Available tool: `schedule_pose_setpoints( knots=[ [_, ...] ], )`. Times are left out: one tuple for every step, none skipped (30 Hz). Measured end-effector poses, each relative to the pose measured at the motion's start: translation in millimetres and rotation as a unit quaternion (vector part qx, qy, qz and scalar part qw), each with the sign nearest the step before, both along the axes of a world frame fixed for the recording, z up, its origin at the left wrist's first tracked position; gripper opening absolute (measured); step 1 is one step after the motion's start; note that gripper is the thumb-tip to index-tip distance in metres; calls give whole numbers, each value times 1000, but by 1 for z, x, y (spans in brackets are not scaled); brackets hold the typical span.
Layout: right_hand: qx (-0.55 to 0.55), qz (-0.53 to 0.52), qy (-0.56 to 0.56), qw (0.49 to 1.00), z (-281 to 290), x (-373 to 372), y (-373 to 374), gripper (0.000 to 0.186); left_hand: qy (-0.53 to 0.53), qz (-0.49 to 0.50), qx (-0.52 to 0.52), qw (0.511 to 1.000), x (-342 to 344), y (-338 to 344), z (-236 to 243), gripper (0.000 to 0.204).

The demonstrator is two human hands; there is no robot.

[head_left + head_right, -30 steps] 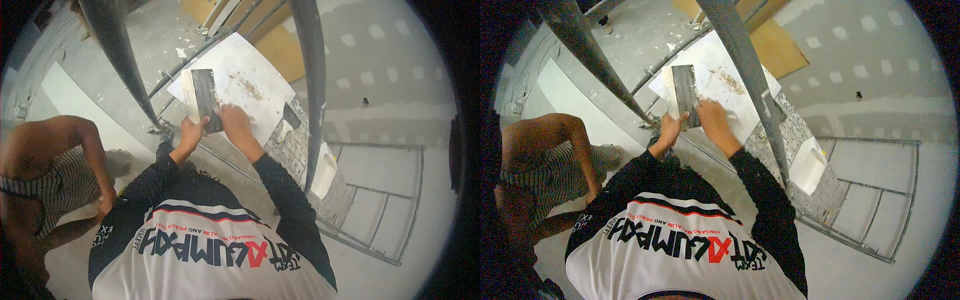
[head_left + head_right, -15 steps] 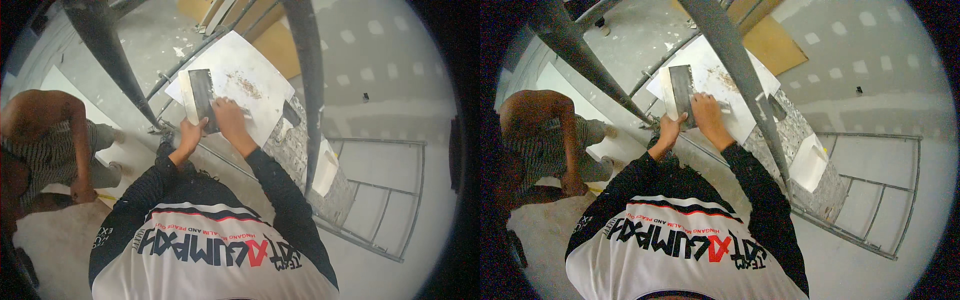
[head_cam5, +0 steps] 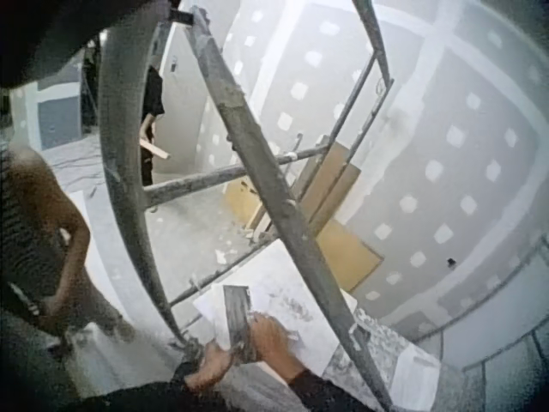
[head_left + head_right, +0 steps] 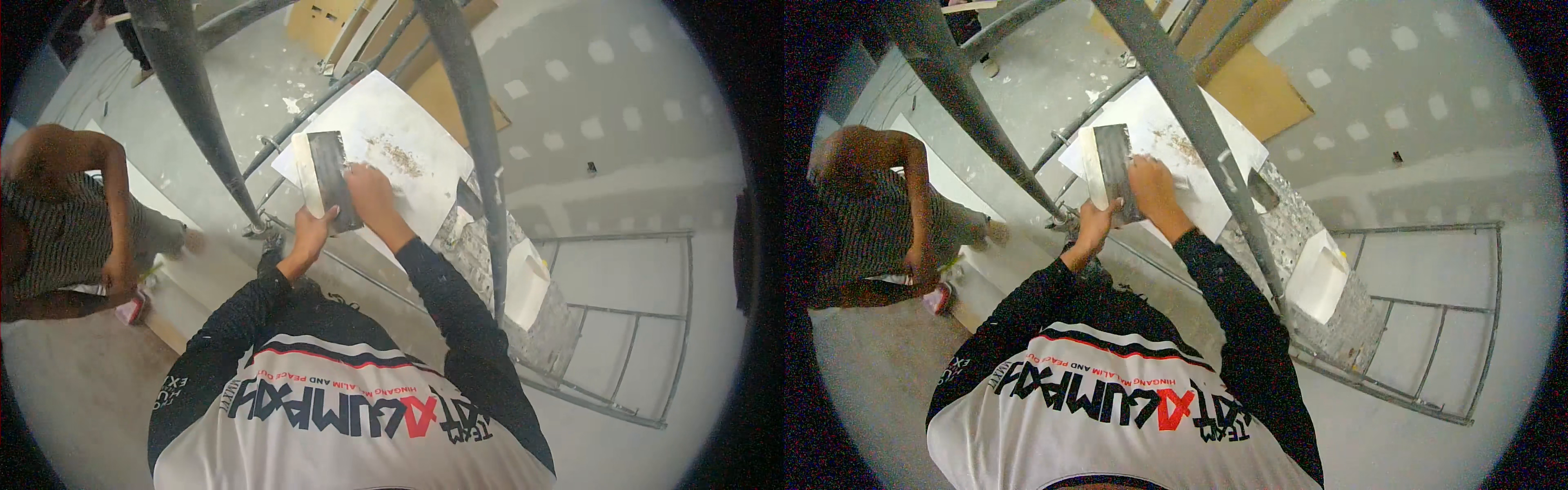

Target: The person applies drywall mud to a joint using a taping knife, taking the mud from a hawk held in the other hand and smoothing it over the surface.

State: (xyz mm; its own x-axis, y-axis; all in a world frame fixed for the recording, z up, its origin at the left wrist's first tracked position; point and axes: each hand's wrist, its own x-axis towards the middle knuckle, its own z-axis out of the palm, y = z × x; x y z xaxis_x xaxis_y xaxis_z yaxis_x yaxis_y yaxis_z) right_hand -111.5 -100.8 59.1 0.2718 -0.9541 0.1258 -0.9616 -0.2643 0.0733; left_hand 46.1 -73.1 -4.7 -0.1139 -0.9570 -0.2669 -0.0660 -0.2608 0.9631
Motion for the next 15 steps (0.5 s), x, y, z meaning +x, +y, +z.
schedule_pose_setpoints(
  knots=[
    [37,-9,-11,999,-4,1,9,11,42,8,17,999,-2,2,-6,30],
    [40,2,-11,999,-3,5,12,11,84,22,35,996,-2,4,-6,30],
    [-10,27,-15,999,-1,9,14,10,83,33,38,995,-1,2,-7,30],
    [-59,38,-18,997,2,11,24,10,99,19,53,994,0,3,4,29],
    [-58,34,-17,998,5,12,15,10,114,4,62,992,1,2,10,29],
    [-57,20,-4,998,8,14,-4,10,114,0,62,992,0,5,11,29],
    [-58,6,10,998,8,13,-21,10,123,7,61,990,-2,4,9,29],
    [-62,2,11,998,9,11,-26,10,133,14,59,989,-3,4,8,29],
    [-45,1,-7,999,10,7,-29,11,135,9,56,989,-4,5,7,29],
    [-26,5,-28,999,7,5,-31,11,112,14,28,993,-2,6,3,28],
    [-26,12,-29,999,4,5,-25,11,90,26,1,996,1,5,5,27],
    [-3,2,-33,999,0,3,-8,10,90,33,1,995,3,2,7,27],
    [24,-9,-38,999,1,3,7,9,87,26,25,996,4,5,20,27],
    [28,-3,-39,999,1,3,10,9,85,20,50,995,5,8,27,27],
    [-5,12,-53,998,1,4,13,8,83,27,54,995,5,8,24,27]
  ],
)
